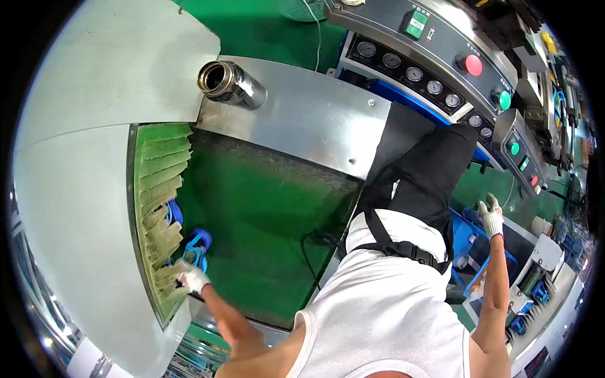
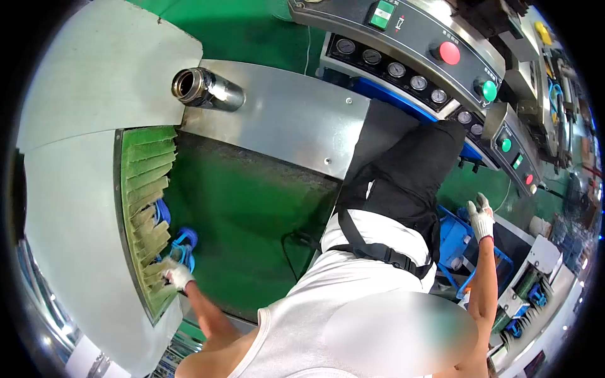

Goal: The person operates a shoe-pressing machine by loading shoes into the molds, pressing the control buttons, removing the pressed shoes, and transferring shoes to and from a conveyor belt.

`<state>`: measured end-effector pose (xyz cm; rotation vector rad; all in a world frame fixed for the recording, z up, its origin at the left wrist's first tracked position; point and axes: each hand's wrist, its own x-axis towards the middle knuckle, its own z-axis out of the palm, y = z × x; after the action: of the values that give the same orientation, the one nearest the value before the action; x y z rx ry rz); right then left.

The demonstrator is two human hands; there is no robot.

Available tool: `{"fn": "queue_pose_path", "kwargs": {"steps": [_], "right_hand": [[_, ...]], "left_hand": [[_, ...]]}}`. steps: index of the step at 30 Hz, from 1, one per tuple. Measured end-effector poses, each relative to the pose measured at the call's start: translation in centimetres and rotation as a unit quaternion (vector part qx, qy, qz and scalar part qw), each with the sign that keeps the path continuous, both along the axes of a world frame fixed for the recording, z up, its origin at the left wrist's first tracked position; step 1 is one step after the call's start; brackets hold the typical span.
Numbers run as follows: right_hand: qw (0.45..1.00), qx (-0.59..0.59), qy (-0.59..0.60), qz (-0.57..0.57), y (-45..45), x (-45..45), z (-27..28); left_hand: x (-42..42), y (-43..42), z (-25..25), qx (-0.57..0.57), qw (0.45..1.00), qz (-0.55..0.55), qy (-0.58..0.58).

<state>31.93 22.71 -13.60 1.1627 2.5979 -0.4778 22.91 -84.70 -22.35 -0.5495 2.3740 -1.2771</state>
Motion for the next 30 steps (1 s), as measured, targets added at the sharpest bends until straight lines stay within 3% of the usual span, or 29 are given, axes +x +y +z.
{"fn": "queue_pose_path", "kwargs": {"steps": [1, 2, 3, 5, 7, 9, 11, 13, 14, 16, 17, 19, 21, 23, 25, 27, 29, 30], "right_hand": [[1.000, -0.004, 0.001, 0.004, -1.9, -2.1, 0.9], [1.000, -0.015, -0.004, 0.014, -3.6, -4.4, 1.7], [0.999, -0.025, -0.011, 0.024, -4.2, -5.7, 1.8], [0.994, -0.089, 0.058, 0.031, -5.0, -8.3, 2.0], [0.986, -0.075, 0.078, 0.128, -10.7, -13.9, 7.2], [0.970, -0.153, 0.141, 0.124, -14.8, -17.0, 9.6], [0.945, -0.232, 0.167, 0.158, -19.3, -19.5, 12.8], [0.881, -0.178, 0.256, 0.355, -22.7, -21.2, 13.9], [0.862, -0.198, 0.251, 0.393, -24.6, -22.0, 14.7], [0.830, -0.204, 0.301, 0.423, -28.0, -22.4, 14.4], [0.825, -0.184, 0.318, 0.430, -29.5, -22.5, 14.8], [0.862, -0.107, 0.240, 0.433, -31.9, -23.6, 13.7], [0.895, -0.145, 0.311, 0.285, -30.1, -23.3, 12.4], [0.885, -0.122, 0.365, 0.264, -24.7, -21.0, 14.5], [0.855, -0.130, 0.462, 0.194, -20.6, -17.2, 13.9], [0.889, -0.270, 0.366, 0.045, -16.8, -12.8, 16.4], [0.890, -0.326, 0.318, 0.014, -13.3, -8.9, 18.5], [0.848, -0.390, 0.354, -0.057, -12.4, -6.7, 16.7]], "left_hand": [[-1.8, 4.9, 1.6, 0.207, 0.953, 0.041, 0.216], [-4.0, 10.4, 3.6, 0.343, 0.858, 0.035, 0.381], [-5.7, 15.9, 6.4, 0.416, 0.821, -0.028, 0.390], [-8.9, 25.9, 8.6, 0.561, 0.685, 0.067, 0.460], [-11.4, 33.2, 10.1, 0.552, 0.732, -0.062, 0.395], [-13.2, 36.2, 9.5, 0.609, 0.699, -0.101, 0.361], [-15.8, 37.6, 10.3, 0.615, 0.713, -0.141, 0.307], [-17.8, 39.2, 12.4, 0.641, 0.685, -0.208, 0.278], [-18.3, 41.7, 14.4, 0.649, 0.694, -0.171, 0.261], [-18.9, 46.8, 18.3, 0.691, 0.630, -0.271, 0.229], [-18.9, 49.7, 19.7, 0.719, 0.605, -0.271, 0.208], [-19.1, 56.6, 23.3, 0.751, 0.544, -0.329, 0.176], [-19.5, 62.5, 24.9, 0.793, 0.480, -0.361, 0.098], [-20.2, 67.7, 26.0, 0.816, 0.409, -0.406, 0.048], [-20.5, 73.6, 28.9, 0.762, 0.330, -0.551, -0.082], [-19.8, 78.9, 31.6, 0.754, 0.271, -0.568, -0.186], [-19.7, 83.9, 34.4, 0.720, 0.217, -0.633, -0.182], [-20.4, 86.2, 35.7, 0.699, 0.214, -0.661, -0.169]]}}
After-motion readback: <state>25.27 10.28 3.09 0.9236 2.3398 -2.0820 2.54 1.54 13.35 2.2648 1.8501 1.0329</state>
